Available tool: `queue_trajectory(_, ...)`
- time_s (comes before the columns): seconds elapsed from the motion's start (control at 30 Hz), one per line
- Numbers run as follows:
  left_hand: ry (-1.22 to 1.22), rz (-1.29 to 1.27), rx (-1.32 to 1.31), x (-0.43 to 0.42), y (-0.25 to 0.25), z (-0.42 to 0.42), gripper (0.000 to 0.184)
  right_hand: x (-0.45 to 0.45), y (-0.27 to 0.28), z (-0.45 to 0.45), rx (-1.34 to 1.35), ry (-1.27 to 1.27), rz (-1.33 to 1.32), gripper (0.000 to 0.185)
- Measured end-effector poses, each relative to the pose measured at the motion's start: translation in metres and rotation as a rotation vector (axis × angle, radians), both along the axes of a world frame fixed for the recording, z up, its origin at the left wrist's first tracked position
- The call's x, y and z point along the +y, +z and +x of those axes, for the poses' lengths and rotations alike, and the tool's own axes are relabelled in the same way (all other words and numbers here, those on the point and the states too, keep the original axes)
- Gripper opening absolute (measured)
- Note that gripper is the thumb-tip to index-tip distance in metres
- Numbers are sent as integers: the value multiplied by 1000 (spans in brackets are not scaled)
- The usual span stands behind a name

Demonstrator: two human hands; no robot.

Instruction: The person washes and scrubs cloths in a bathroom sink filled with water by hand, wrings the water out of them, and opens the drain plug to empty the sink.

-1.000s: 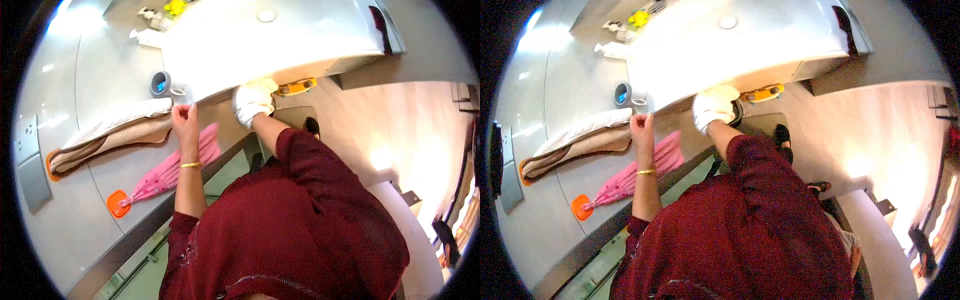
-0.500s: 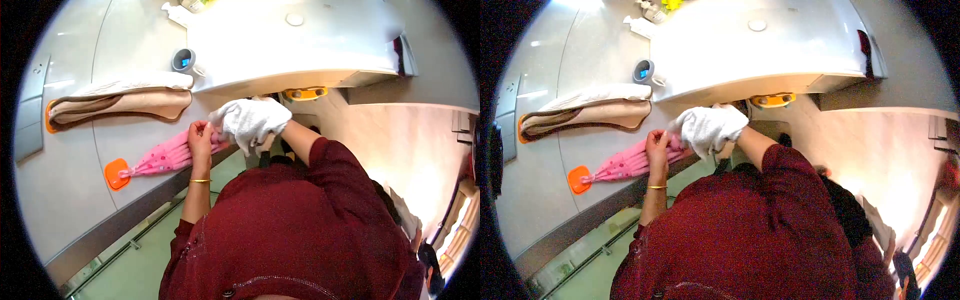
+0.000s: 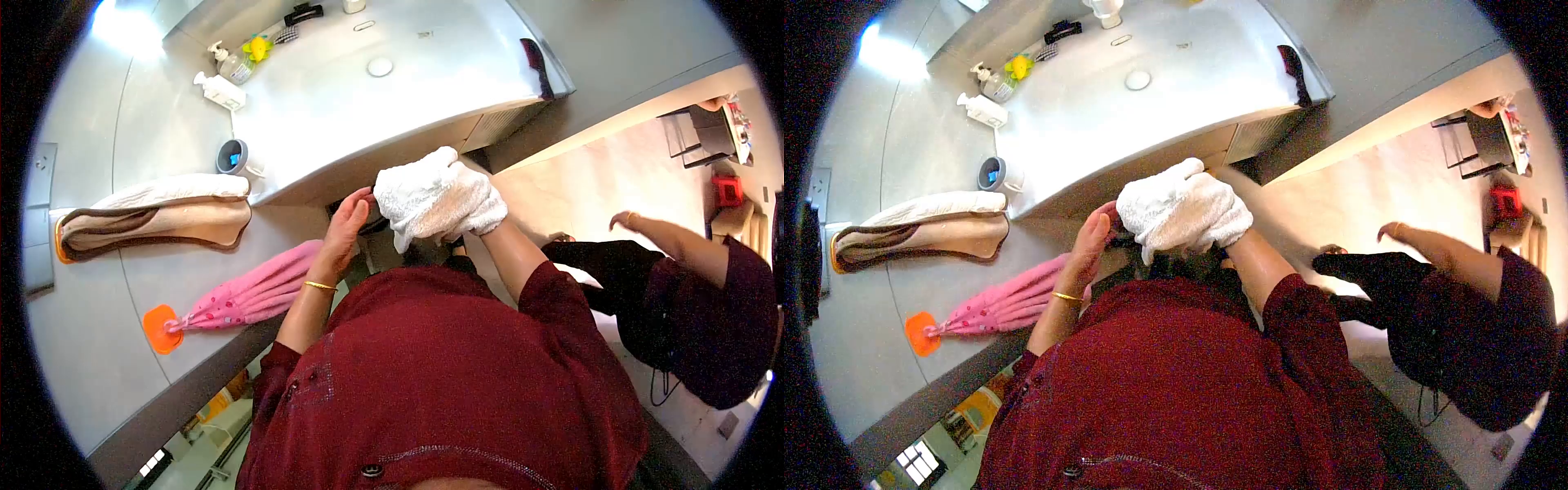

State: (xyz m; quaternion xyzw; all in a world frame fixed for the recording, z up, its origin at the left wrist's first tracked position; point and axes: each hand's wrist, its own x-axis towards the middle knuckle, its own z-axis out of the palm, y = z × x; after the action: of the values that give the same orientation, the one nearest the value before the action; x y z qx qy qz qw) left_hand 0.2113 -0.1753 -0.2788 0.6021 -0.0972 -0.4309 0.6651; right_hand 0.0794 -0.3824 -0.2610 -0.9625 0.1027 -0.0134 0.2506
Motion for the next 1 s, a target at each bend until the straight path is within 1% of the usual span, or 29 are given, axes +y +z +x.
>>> queue_trajectory(0.07,-42,-101,37,-24,9,-5,39,-13,-12,-6,-51,-28,28,31)
queue_trajectory(0.17,-355,162,235,-37,34,-1,41,-28,-12,-9,-43,-24,33,29)
queue_trajectory(0.2,-338,82,359,-38,48,-5,41,-35,-6,-8,-34,-17,40,28)
queue_trajectory(0.3,-185,-123,404,-44,57,2,38,-61,18,-1,-10,12,61,27)
queue_trajectory(0.37,-117,-271,436,-45,73,15,35,-80,34,9,5,18,66,25)
queue_trajectory(0.47,71,-312,382,-49,106,39,31,-113,51,33,49,2,72,23)
queue_trajectory(0.6,170,-305,185,-82,134,73,31,-170,55,79,143,-59,85,21)
queue_trajectory(0.7,183,-243,71,-124,114,120,35,-212,40,119,278,-131,110,19)
queue_trajectory(0.73,171,-161,42,-141,107,135,36,-226,32,132,342,-153,125,19)
queue_trajectory(0.77,144,-63,-24,-154,78,154,44,-240,23,144,414,-176,141,18)
queue_trajectory(0.83,119,630,-543,-170,4,189,47,-268,10,164,617,-228,172,17)
queue_trajectory(0.9,104,682,-602,-180,-31,211,43,-297,2,178,904,-282,176,16)
queue_trajectory(0.93,93,705,-630,-188,-38,217,41,-312,-3,186,1011,-263,154,15)
queue_trajectory(0.97,86,675,-600,-199,-45,223,38,-326,-8,195,1081,-220,135,15)
queue_trajectory(1.0,81,642,-571,-210,-53,229,35,-337,-16,207,1096,-140,112,21)
